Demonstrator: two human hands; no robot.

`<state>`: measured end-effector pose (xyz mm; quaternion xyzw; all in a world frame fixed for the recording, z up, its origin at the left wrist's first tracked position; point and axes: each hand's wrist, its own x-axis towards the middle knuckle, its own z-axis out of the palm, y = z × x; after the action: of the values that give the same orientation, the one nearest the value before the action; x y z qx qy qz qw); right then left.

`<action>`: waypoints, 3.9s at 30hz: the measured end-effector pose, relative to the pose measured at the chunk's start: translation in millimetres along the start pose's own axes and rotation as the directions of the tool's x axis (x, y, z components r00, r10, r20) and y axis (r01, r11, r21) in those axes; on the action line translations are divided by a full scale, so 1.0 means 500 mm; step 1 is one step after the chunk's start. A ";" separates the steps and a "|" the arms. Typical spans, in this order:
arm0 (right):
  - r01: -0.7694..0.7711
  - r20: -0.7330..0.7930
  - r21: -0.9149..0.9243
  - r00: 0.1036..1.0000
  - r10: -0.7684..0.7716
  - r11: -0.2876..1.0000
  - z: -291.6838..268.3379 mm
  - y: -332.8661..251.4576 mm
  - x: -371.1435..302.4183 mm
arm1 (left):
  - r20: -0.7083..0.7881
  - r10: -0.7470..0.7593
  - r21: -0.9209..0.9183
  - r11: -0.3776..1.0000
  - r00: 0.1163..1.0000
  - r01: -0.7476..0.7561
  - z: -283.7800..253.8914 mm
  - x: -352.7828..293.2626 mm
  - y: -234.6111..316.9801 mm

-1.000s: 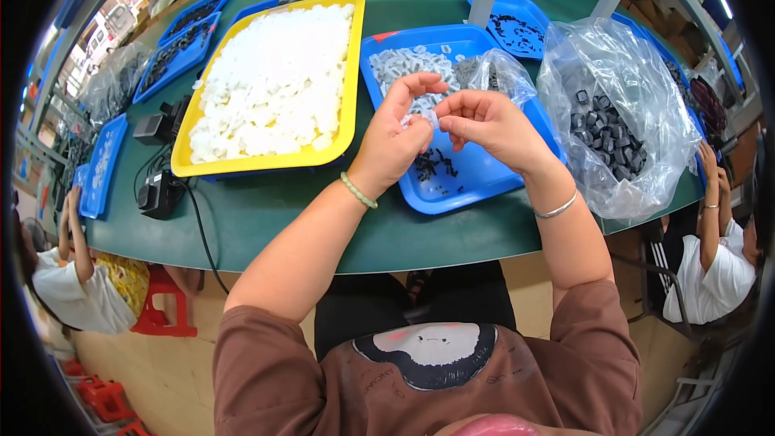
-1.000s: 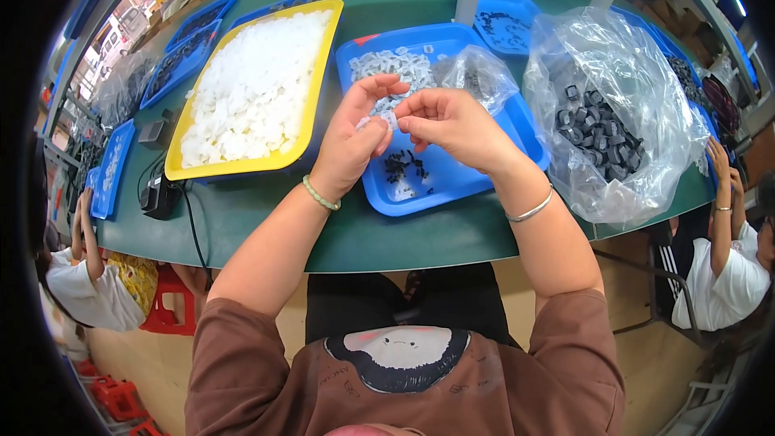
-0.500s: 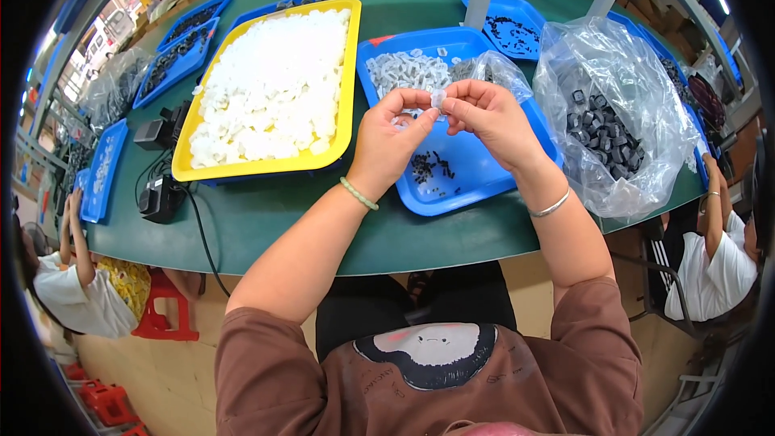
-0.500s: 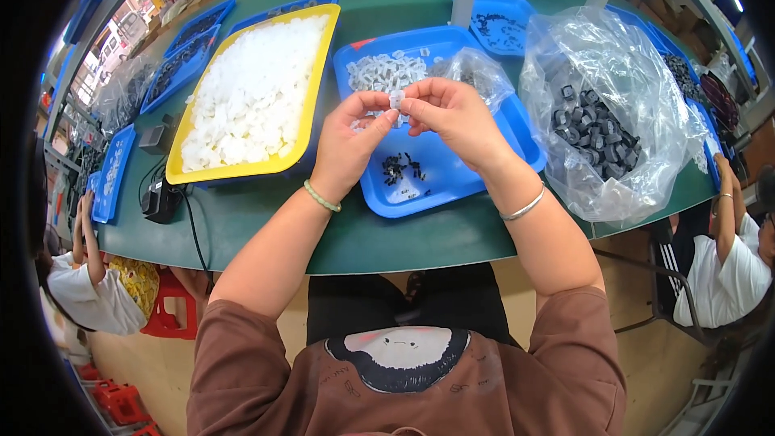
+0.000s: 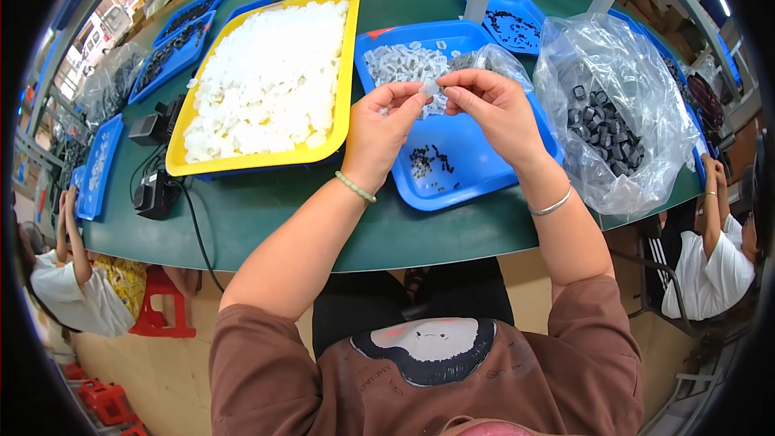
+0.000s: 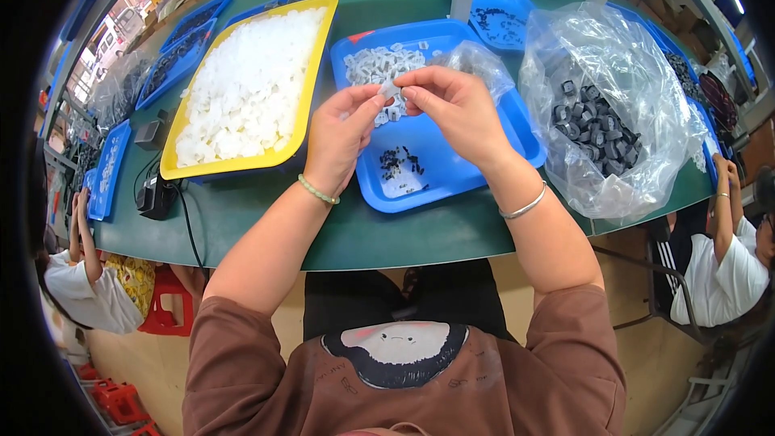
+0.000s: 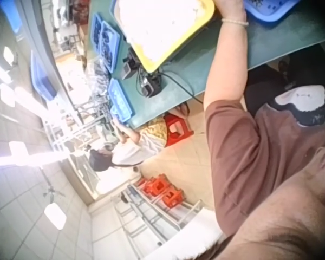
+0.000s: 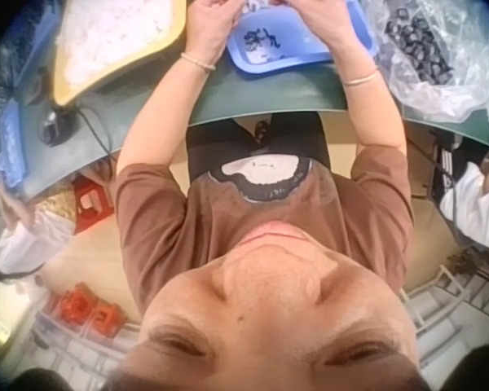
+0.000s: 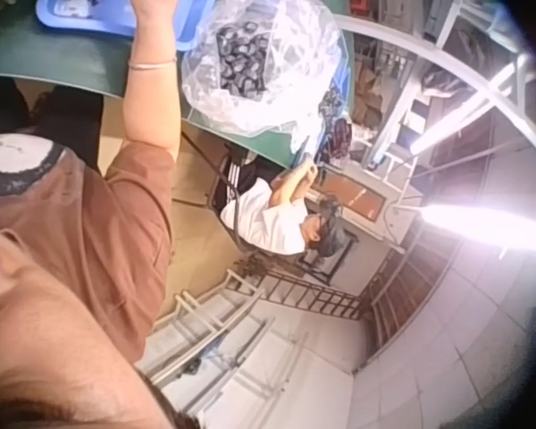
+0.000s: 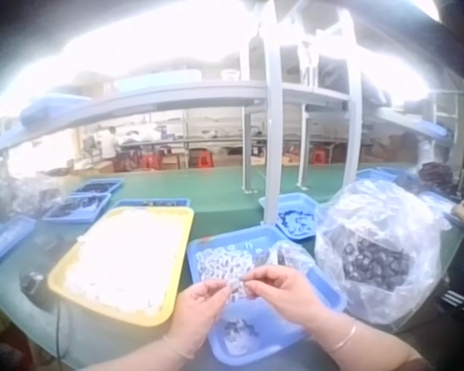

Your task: The person takes white plastic components from a tray and attaches small black parts onto them one by one by hand.

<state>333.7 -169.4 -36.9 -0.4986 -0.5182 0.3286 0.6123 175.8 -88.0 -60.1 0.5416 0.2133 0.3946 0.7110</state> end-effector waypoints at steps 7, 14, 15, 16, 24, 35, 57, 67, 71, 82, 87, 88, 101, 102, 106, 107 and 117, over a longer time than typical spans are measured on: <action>0.294 -0.002 -0.525 0.938 -0.346 0.799 0.017 -0.027 -0.012 | -0.038 0.025 0.027 0.999 0.999 -0.024 -0.001 0.000 -0.010; 0.328 -0.008 -0.584 0.912 -0.410 0.742 0.028 -0.025 -0.017 | -0.011 0.044 0.001 0.999 0.999 -0.044 0.003 -0.001 -0.009; 0.343 0.014 -0.605 0.907 -0.421 0.719 0.028 -0.027 -0.019 | -0.021 0.040 0.004 0.999 0.999 -0.040 0.002 0.000 -0.010; 0.357 0.036 -0.624 0.901 -0.431 0.695 0.029 -0.027 -0.019 | -0.023 0.040 0.005 0.999 0.999 -0.039 0.003 -0.001 -0.009; 0.240 -0.039 -0.579 0.946 -0.321 0.779 0.025 -0.015 -0.014 | 0.002 0.172 0.195 0.966 0.985 -0.169 0.006 0.003 -0.023; 0.060 -0.035 -0.304 0.997 -0.074 0.951 -0.003 -0.010 -0.010 | 0.102 0.025 0.187 0.981 0.994 -0.044 0.000 -0.002 -0.001; 0.139 0.002 -0.498 0.987 -0.159 0.856 0.026 -0.017 -0.016 | 0.120 0.177 0.133 0.972 0.977 -0.193 -0.001 0.003 -0.030; 0.091 -0.111 -0.656 0.970 -0.215 0.749 -0.092 -0.015 0.016 | 0.002 0.136 0.068 0.988 0.991 -0.135 0.004 0.007 -0.023; -0.100 -0.183 -0.933 0.959 -0.218 0.347 -0.155 0.048 0.027 | 0.026 0.040 0.007 0.999 0.999 -0.040 0.006 0.005 -0.007; -0.018 -0.038 -0.967 0.997 -0.072 0.253 -0.133 0.075 0.033 | 0.043 0.001 0.016 1.000 0.999 -0.002 0.011 -0.003 -0.006; -0.051 -0.091 -0.958 0.987 -0.132 0.281 -0.132 0.076 0.033 | 0.034 0.022 -0.005 1.000 0.999 -0.021 0.008 -0.003 -0.010; -0.070 -0.115 -0.948 0.985 -0.131 0.309 -0.138 0.072 0.032 | 0.035 0.018 0.009 1.000 0.999 -0.019 0.009 -0.003 -0.011; -0.030 0.059 -0.104 0.998 0.036 0.994 -0.011 0.002 0.009 | -0.010 -0.027 -0.098 0.995 1.000 0.025 0.002 -0.001 0.003; -0.065 0.079 -0.087 0.994 0.071 0.994 -0.009 0.002 0.007 | -0.011 -0.027 -0.092 0.995 1.000 0.026 0.003 -0.001 0.006; -0.136 0.068 0.013 0.989 0.135 0.991 0.001 -0.004 0.004 | -0.014 -0.024 -0.097 0.995 1.000 0.022 0.002 0.002 0.003; -0.159 0.070 0.087 0.986 0.154 0.983 0.001 -0.003 0.004 | -0.018 -0.023 -0.099 0.995 1.000 0.021 0.001 0.002 0.002; -0.136 0.041 0.171 0.991 0.131 0.976 -0.006 0.012 0.006 | -0.038 -0.032 -0.130 0.991 0.999 0.027 0.005 -0.001 0.004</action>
<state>338.1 -165.9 -41.4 -0.4724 -0.4620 0.4200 0.6221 176.7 -89.5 -57.7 0.4832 0.2092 0.4077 0.7460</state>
